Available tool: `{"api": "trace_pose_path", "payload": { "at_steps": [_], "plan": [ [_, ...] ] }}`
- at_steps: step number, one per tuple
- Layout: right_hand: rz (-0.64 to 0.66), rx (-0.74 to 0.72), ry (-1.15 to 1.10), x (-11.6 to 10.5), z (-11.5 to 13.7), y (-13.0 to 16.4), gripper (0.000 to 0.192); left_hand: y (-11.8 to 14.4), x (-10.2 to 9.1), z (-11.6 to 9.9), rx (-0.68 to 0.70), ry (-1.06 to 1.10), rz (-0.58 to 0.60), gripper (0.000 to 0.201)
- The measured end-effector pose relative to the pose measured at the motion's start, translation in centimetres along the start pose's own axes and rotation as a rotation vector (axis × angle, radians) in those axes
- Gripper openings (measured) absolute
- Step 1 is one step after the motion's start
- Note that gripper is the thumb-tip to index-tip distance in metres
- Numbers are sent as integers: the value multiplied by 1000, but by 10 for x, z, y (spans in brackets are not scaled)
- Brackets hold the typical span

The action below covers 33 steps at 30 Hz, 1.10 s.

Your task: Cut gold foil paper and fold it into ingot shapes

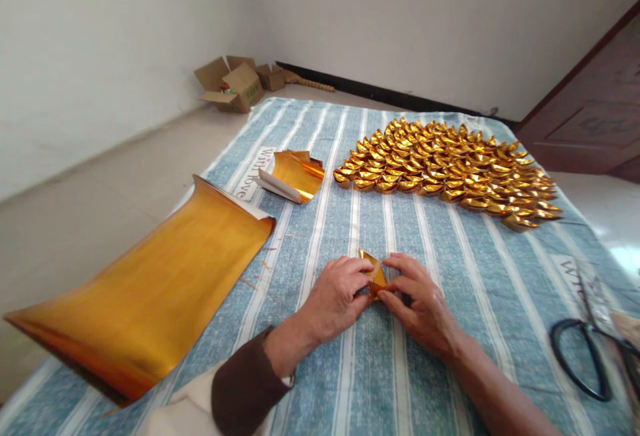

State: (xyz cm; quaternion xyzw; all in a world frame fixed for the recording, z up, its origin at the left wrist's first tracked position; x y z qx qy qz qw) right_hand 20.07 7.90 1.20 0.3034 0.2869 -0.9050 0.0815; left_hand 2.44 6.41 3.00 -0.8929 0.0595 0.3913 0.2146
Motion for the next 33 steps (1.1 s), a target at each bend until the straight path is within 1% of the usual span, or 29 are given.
{"api": "trace_pose_path", "payload": {
  "at_steps": [2,8,12,15,18,23,25,28,33],
  "plan": [
    [-1,37,3,1,0,-1,13,-1,-2,0,-22,21,22,13],
    [17,83,-9,2,2,-2,11,-7,-10,-3,-74,111,84,28],
    [37,103,-33,0,1,-2,13,-8,-13,-5,-109,143,136,22],
    [66,105,-42,-2,0,-2,13,-7,-12,-7,-112,124,166,21],
    [91,93,-39,-3,0,-2,13,-5,-8,-9,-124,100,158,23],
    [106,77,-36,-4,0,-2,14,-5,-4,-13,-175,89,106,12],
    [112,79,-36,-5,0,-2,14,-6,-4,-14,-191,99,95,14],
    [120,74,-35,-5,-1,-3,14,-6,-4,-15,-213,110,103,19],
    [146,79,-45,-6,-3,-3,13,-6,-1,-15,-234,96,113,15]
  ]
}}
Point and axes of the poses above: each hand's wrist, its own y-axis away from the middle knuckle, its own x-axis out of the palm, z = x × y, the point moved 2 cm from there along -y, towards the middle knuckle, and after that the axes turned 10 degrees about -z, right-handed, at the moved point
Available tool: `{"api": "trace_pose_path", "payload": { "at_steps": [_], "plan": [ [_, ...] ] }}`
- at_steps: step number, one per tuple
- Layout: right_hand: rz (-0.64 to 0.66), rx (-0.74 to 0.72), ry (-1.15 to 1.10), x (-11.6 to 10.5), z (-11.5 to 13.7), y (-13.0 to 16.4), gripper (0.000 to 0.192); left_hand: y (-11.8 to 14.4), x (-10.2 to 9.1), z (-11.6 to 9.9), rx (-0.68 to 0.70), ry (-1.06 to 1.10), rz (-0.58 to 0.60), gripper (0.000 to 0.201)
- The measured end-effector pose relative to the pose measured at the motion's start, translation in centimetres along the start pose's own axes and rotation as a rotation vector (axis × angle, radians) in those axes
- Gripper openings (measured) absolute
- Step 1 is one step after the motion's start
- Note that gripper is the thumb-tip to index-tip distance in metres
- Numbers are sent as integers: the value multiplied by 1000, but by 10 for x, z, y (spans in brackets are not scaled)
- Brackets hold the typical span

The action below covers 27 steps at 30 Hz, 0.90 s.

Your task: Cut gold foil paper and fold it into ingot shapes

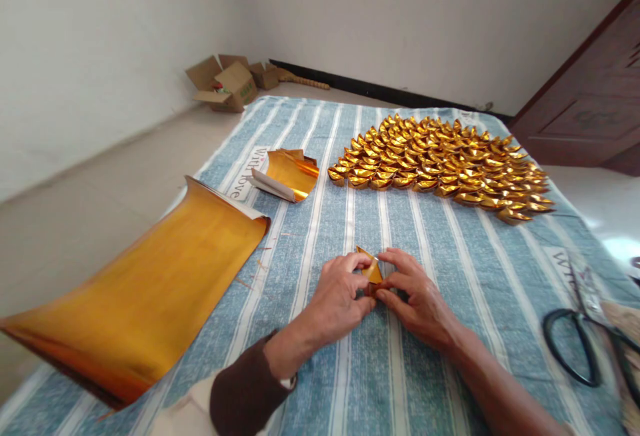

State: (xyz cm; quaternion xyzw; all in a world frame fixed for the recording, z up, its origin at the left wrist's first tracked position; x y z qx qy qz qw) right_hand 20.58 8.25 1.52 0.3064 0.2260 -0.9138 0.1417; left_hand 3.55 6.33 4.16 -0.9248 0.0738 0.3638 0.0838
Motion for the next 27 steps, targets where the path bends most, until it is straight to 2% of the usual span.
{"api": "trace_pose_path", "payload": {
  "at_steps": [7,19,27],
  "plan": [
    [8,-19,6,-1,0,0,14,1,2,-1,11,-27,-11,8],
    [-61,77,2,5,1,-1,14,3,5,-1,4,-12,-101,18],
    [-90,71,48,6,3,-1,14,2,4,-1,-9,5,-138,17]
  ]
}}
Point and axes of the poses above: each hand's wrist, its own y-axis away from the middle knuckle, its own x-axis out of the palm, z = x × y, the point moved 2 cm from there along -y, towards the middle knuckle, and after that the axes turned 10 degrees about -z, right-handed, at the moved point
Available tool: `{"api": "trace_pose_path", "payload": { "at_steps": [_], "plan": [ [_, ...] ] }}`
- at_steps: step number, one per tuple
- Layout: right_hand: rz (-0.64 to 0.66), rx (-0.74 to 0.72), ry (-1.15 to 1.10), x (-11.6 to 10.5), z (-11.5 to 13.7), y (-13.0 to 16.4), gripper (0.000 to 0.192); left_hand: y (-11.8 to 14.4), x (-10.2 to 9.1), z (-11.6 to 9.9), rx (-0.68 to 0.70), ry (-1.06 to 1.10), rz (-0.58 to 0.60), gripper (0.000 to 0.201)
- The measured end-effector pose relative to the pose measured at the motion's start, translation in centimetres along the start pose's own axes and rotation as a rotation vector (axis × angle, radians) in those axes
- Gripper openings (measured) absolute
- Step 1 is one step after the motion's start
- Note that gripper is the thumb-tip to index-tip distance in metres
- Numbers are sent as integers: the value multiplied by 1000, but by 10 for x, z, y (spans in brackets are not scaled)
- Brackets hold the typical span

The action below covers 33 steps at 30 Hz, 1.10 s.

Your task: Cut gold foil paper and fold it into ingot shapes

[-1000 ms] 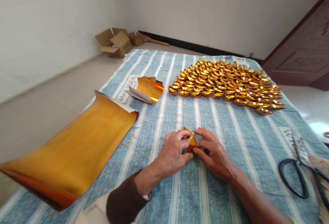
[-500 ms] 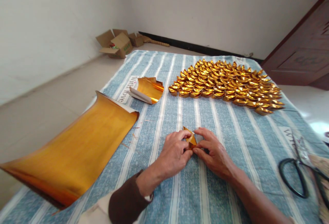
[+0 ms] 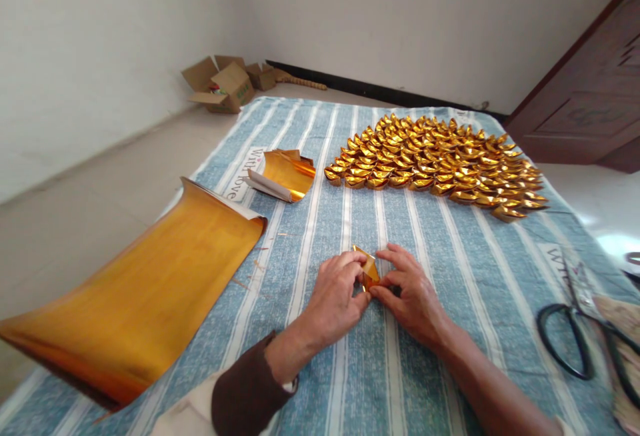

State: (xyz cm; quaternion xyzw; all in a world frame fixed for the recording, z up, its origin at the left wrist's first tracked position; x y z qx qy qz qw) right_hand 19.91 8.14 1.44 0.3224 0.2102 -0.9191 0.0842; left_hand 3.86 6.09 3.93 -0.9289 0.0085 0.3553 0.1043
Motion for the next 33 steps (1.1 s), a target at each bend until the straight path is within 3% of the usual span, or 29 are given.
{"api": "trace_pose_path", "payload": {
  "at_steps": [7,33],
  "plan": [
    [-15,28,23,0,3,-1,9,-3,-3,0,-1,25,15,38],
    [-51,45,89,3,2,1,19,-2,2,0,50,-17,-55,28]
  ]
}}
Point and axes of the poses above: each hand's wrist, its own y-axis away from the middle knuckle, its own x-axis out of the palm, z = x × y, the point moved 2 cm from there along -y, towards the middle knuckle, and after that the axes turned 10 degrees about -z, right-handed, at the moved point
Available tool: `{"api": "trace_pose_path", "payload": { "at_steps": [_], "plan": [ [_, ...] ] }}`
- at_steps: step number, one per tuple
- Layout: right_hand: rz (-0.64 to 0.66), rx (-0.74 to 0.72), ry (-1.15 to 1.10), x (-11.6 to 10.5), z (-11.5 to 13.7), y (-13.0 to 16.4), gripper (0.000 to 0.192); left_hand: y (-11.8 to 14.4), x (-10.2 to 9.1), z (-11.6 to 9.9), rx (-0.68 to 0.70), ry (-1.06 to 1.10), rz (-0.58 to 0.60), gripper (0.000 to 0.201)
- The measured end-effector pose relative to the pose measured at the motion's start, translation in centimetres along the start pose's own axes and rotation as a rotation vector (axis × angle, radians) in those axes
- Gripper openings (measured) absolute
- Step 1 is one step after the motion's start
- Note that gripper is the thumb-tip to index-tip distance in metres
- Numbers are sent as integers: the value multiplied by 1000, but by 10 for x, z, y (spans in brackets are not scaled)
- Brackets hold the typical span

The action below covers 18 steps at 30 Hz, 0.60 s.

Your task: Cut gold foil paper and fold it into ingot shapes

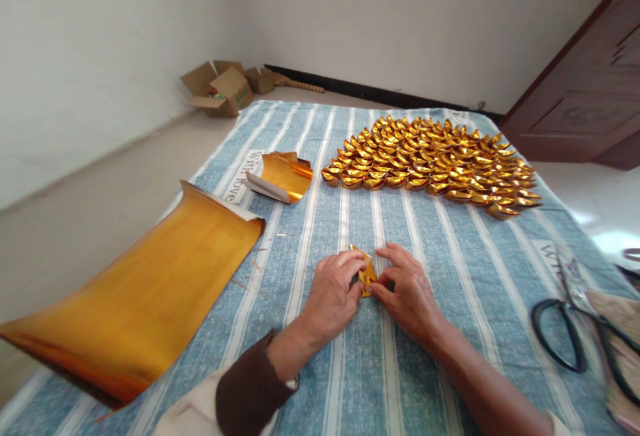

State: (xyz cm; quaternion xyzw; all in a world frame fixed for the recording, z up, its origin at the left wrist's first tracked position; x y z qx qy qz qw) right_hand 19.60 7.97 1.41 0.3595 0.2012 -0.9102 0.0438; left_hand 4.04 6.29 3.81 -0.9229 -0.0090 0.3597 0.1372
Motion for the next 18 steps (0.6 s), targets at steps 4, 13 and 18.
{"api": "trace_pose_path", "payload": {
  "at_steps": [4,13,18],
  "plan": [
    [-28,-8,13,0,-1,0,17,0,1,0,-2,18,-13,25],
    [-44,-46,33,-1,1,0,17,-1,2,0,-21,23,-20,28],
    [-42,-92,40,2,-2,1,16,-2,2,1,-23,32,-17,30]
  ]
}}
Point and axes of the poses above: each hand's wrist, its own y-axis away from the middle knuckle, its own x-axis out of the palm, z = x × y, the point moved 2 cm from there along -y, towards the middle knuckle, and after that the axes turned 10 degrees about -z, right-handed, at the moved point
